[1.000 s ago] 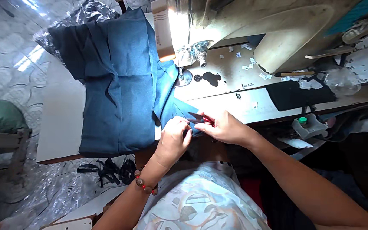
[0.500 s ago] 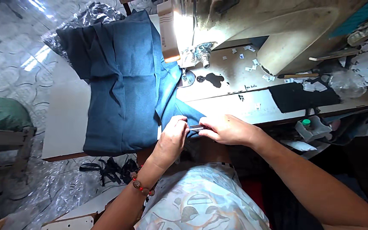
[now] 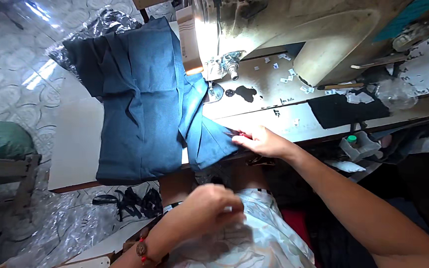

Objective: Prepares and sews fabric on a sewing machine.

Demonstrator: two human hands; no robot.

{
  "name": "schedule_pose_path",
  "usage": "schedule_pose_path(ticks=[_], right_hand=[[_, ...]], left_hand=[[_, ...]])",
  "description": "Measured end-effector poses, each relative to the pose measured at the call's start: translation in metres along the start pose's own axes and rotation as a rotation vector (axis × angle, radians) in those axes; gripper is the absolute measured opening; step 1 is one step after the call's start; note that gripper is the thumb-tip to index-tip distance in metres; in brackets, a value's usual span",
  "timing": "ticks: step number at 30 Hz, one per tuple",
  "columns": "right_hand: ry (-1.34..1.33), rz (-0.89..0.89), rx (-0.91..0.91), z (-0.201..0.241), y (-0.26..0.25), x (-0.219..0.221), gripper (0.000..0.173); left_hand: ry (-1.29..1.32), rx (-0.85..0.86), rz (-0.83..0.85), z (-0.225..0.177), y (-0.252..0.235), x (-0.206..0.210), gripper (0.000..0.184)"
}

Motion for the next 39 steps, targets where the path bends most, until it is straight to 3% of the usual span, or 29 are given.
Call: schedule_pose_path(ticks=[3,5,7,10,16,23,26,27,29,34,37,39], right_hand=[[-0.082,-0.175,-0.004,-0.002,0.003,-0.013,0.013],[-0.035,-0.256,0.0,-0.001,0.012,-0.018,0.023],[0.055,-0.277,-0.003,-0.002,0.022,-0.018,0.039],[0.18,-0.242,-0.041,-0.005,0.028,-0.013,0.053],[0.098,-0.293,0.014,0.001,0.019,-0.01,0.01],[0.109,-0.239,0.072,0.002,0.01,-0.01,0.01],[0.103,-0.245,0.043,0.0,0.009,-0.009,0.01],[0.109,-0.243,0.047,0.0,0.009,-0.009,0.009],[0.131,-0.233,0.065,0.002,0.008,-0.007,0.008],[0.222,-0.189,0.157,0.001,0.006,-0.003,0.009],[0.311,-0.151,0.201,-0.004,0.001,0.0,0.013],[0.348,-0.141,0.204,-0.006,0.0,0.001,0.016]], left_hand=[[-0.21,0.012,-0.443,0.02,-0.022,-0.047,0.016],[-0.31,-0.02,-0.519,0.037,-0.034,-0.057,0.034],[-0.332,-0.063,-0.513,0.055,-0.038,-0.055,0.036],[-0.315,-0.125,-0.494,0.069,-0.036,-0.055,0.024],[-0.23,-0.331,-0.447,0.084,-0.044,-0.064,0.02],[0.109,-0.359,-0.344,0.094,-0.044,-0.072,0.02],[-0.008,-0.456,-0.33,0.098,-0.046,-0.066,0.043],[-0.068,-0.466,-0.353,0.097,-0.047,-0.065,0.037],[-0.14,-0.437,-0.439,0.094,-0.049,-0.066,0.017],[-0.14,-0.138,-0.573,0.081,-0.039,-0.073,0.01],[-0.404,0.026,-0.599,0.063,-0.029,-0.076,0.008],[-0.546,0.012,-0.592,0.052,-0.023,-0.074,0.008]])
Point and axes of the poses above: each hand's wrist, its own y-axis away from the middle knuckle, its own x-axis out of the palm, z = x × y, the point moved 8 cm from there along -y, towards the middle knuckle, and after that the axes turned 1 degree about y, right-handed, at the moved point
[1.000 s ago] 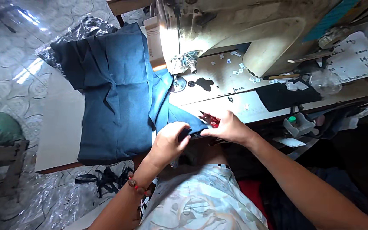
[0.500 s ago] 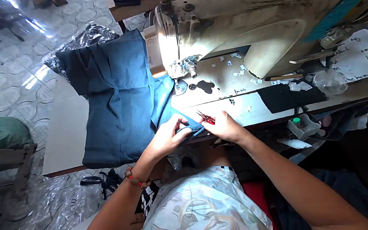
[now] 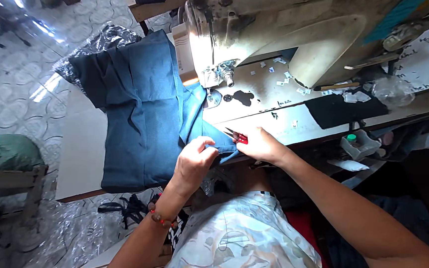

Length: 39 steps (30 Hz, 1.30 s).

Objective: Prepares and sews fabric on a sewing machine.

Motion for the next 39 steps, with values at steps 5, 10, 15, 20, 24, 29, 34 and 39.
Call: schedule_pose_path(ticks=[5,10,15,20,24,29,34,39], right_hand=[[0.097,-0.101,-0.042,0.013,0.008,-0.01,0.026],[0.078,-0.134,-0.3,0.045,0.03,-0.022,0.041],[0.228,0.105,-0.256,0.035,0.022,0.005,0.027],[0.391,0.192,-0.153,0.04,0.016,0.01,0.029],[0.433,0.236,-0.112,0.041,0.012,0.014,0.029],[0.192,-0.008,-0.226,0.033,0.015,-0.016,0.018],[0.254,-0.313,-0.045,-0.046,0.011,-0.082,0.036],[0.334,-0.423,-0.024,-0.097,0.017,-0.085,0.049]], left_hand=[[0.016,-0.175,0.058,0.011,0.009,0.009,0.004],[0.082,-0.208,0.064,0.01,0.003,0.003,0.007],[0.108,-0.235,0.067,0.009,0.002,0.002,0.009],[0.12,-0.28,0.076,0.012,0.003,0.004,0.008],[0.168,-0.281,0.038,0.014,0.006,0.004,0.009],[0.614,-0.106,0.121,-0.027,0.024,-0.014,0.019],[0.669,-0.287,0.414,-0.01,0.101,-0.041,0.031],[0.003,-0.854,-0.542,0.099,0.236,-0.092,0.046]])
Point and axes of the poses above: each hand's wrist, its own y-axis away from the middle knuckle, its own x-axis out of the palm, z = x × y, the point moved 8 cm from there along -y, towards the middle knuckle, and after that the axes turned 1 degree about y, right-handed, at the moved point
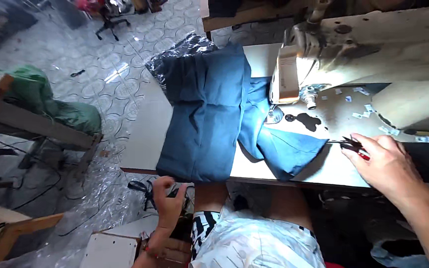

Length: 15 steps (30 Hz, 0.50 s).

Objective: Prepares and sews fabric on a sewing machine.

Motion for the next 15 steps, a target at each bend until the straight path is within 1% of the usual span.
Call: schedule_pose_path(ticks=[1,2,3,4,5,6,7,8,9,10,12,14,15], right_hand=[[-0.002,-0.026,-0.026,0.011,0.002,-0.003,0.054],[-0.007,-0.068,-0.1,0.029,0.004,-0.006,0.054],[-0.029,-0.114,-0.215,0.052,0.007,-0.01,0.05],[-0.086,-0.143,-0.362,0.076,0.009,-0.01,0.044],[-0.163,-0.113,-0.495,0.099,0.012,-0.005,0.04],[-0.177,-0.034,-0.585,0.119,0.016,0.009,0.038],[-0.156,0.07,-0.638,0.136,0.021,0.028,0.039],[-0.138,0.181,-0.654,0.152,0.027,0.051,0.043],[-0.141,0.272,-0.651,0.172,0.033,0.072,0.048],[-0.152,0.315,-0.644,0.196,0.038,0.09,0.053],[-0.198,0.275,-0.649,0.255,0.045,0.112,0.057],[-0.374,0.232,-0.642,0.31,0.042,0.112,0.049],[-0.511,0.234,-0.636,0.327,0.041,0.102,0.04]], left_hand=[[0.071,-0.221,-0.087,0.028,0.005,-0.004,0.067],[0.166,-0.425,-0.093,0.05,0.009,-0.001,0.084],[0.231,-0.551,-0.032,0.063,0.011,0.006,0.094],[0.24,-0.604,0.081,0.064,0.013,0.014,0.091],[0.212,-0.602,0.213,0.055,0.013,0.018,0.079],[0.198,-0.555,0.368,0.037,0.01,0.018,0.067],[0.233,-0.467,0.513,0.01,0.004,0.014,0.064],[0.316,-0.365,0.593,-0.024,-0.006,0.005,0.058],[0.431,-0.266,0.632,-0.063,-0.021,-0.007,0.046],[0.536,-0.179,0.643,-0.105,-0.037,-0.019,0.035],[0.651,-0.033,0.554,-0.176,-0.071,-0.026,0.023],[0.681,0.075,0.48,-0.228,-0.109,0.0,0.016],[0.689,0.096,0.476,-0.246,-0.124,0.021,0.016]])
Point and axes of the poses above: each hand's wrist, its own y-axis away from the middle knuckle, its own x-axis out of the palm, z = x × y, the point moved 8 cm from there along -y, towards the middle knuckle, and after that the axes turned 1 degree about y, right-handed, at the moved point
